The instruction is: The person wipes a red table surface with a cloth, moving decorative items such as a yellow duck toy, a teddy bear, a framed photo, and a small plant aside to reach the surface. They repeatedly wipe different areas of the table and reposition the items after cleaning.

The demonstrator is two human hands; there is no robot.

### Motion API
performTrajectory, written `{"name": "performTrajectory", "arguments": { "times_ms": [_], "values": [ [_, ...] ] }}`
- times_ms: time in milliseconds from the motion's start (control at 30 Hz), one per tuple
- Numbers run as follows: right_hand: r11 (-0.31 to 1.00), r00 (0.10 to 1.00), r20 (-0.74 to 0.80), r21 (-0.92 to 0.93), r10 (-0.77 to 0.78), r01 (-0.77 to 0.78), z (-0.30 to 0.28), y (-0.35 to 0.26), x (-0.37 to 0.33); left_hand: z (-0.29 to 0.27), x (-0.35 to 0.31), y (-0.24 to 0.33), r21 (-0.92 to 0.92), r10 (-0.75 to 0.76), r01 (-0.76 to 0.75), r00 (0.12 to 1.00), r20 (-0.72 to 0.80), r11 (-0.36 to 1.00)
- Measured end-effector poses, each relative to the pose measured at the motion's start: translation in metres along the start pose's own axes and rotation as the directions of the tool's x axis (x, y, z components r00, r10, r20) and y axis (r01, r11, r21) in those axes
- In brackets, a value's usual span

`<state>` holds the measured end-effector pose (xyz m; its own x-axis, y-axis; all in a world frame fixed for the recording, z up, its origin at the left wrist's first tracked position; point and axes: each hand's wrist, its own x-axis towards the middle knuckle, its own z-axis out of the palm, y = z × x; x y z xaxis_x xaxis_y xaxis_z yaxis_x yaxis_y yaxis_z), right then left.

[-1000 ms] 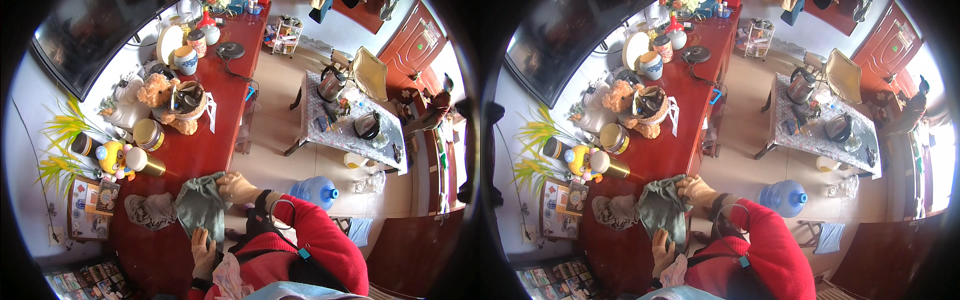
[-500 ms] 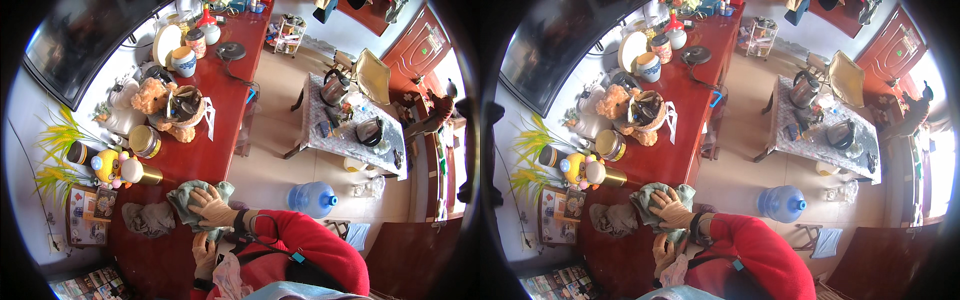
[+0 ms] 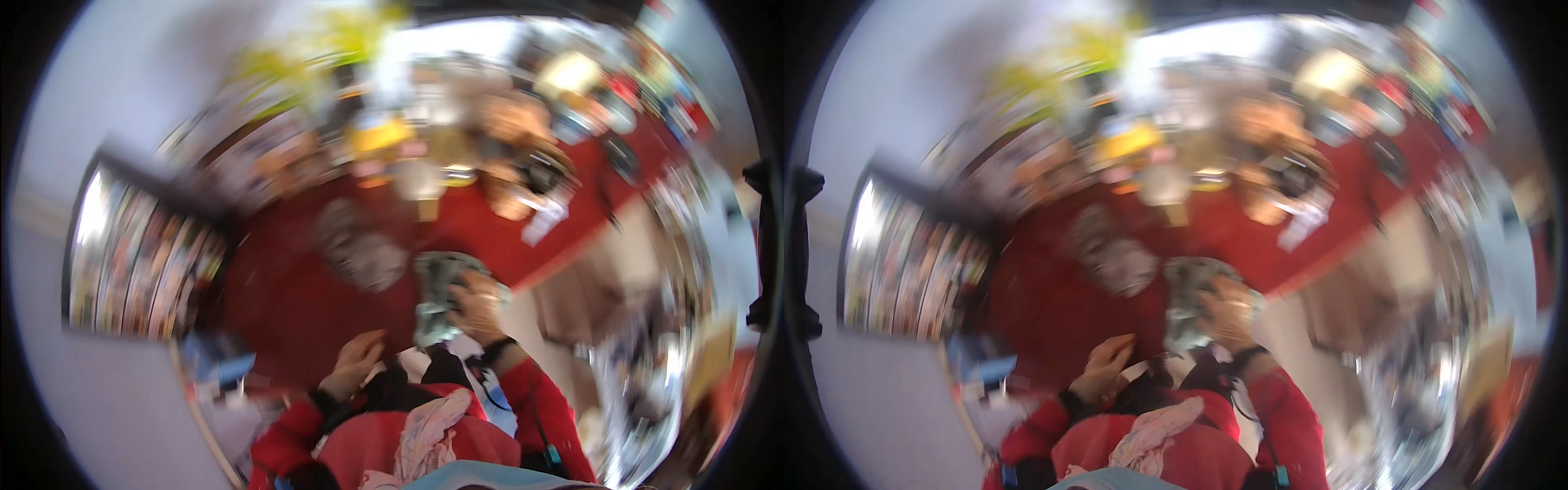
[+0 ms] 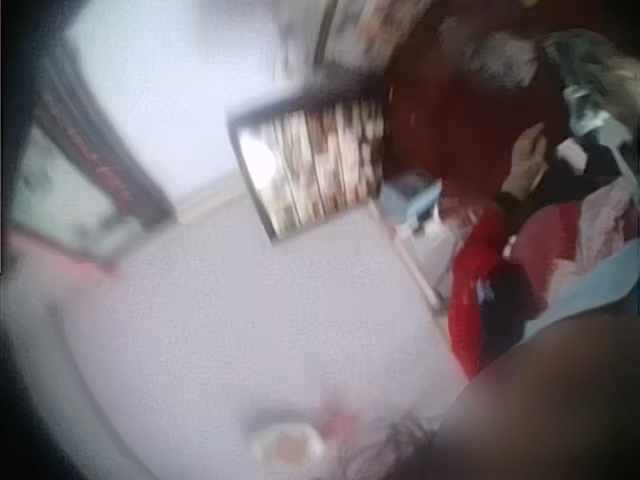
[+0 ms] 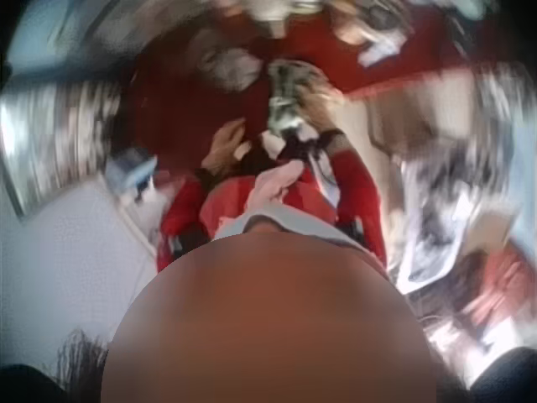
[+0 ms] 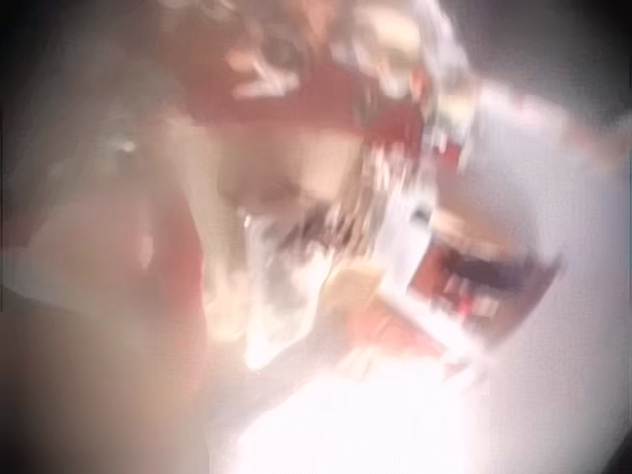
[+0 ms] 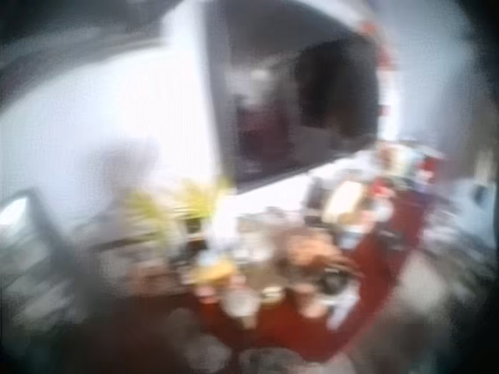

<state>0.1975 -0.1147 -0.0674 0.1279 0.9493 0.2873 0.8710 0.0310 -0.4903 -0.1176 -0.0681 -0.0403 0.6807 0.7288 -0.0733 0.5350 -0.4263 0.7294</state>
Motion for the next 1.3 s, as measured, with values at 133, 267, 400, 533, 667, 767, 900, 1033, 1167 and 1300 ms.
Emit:
{"name": "performTrajectory", "arguments": {
  "times_ms": [133,267,400,533,667,767,900,1033,1167,1300],
  "values": [
    [0.998,0.996,0.067,-0.011,-0.061,0.061,0.007,0.036,0.014,0.004,-0.011,-0.008,-0.302,-0.346,0.345,0.937,0.049,0.889],
    [0.985,0.981,0.096,0.006,-0.170,0.170,0.010,0.068,0.035,0.017,-0.039,-0.004,-0.281,-0.429,0.368,0.881,-0.199,0.886],
    [0.903,0.898,0.089,0.049,-0.430,0.428,0.013,0.092,0.042,0.057,-0.061,0.018,-0.494,-0.615,0.397,0.659,-0.433,0.774],
    [0.897,0.885,0.149,0.051,-0.441,0.439,0.013,0.103,0.042,0.131,-0.095,0.037,-0.634,-0.769,0.441,0.430,-0.473,0.636],
    [0.865,0.850,0.178,0.014,-0.496,0.502,0.015,0.107,0.047,0.238,-0.143,0.026,-0.859,-0.957,0.424,0.080,-0.279,0.286],
    [0.786,0.780,0.117,0.006,-0.614,0.618,0.017,0.110,0.052,0.335,-0.188,0.035,-0.866,-0.985,0.498,-0.170,-0.044,-0.048],
    [0.724,0.718,0.099,0.049,-0.689,0.688,0.020,0.119,0.058,0.455,-0.244,0.103,-0.335,-0.999,0.942,-0.031,-0.006,-0.028],
    [0.705,0.696,0.127,0.042,-0.707,0.708,0.023,0.132,0.060,0.496,-0.232,0.145,-0.710,-0.922,0.590,-0.286,0.262,-0.384],
    [0.693,0.681,0.168,0.020,-0.713,0.721,0.023,0.141,0.063,0.473,-0.206,0.163,-0.697,-1.000,0.716,0.019,-0.022,0.029],
    [0.699,0.681,0.167,0.089,-0.713,0.709,0.022,0.137,0.064,0.444,-0.198,0.141,-0.837,-0.987,0.538,-0.159,0.015,-0.100]
  ]
}}
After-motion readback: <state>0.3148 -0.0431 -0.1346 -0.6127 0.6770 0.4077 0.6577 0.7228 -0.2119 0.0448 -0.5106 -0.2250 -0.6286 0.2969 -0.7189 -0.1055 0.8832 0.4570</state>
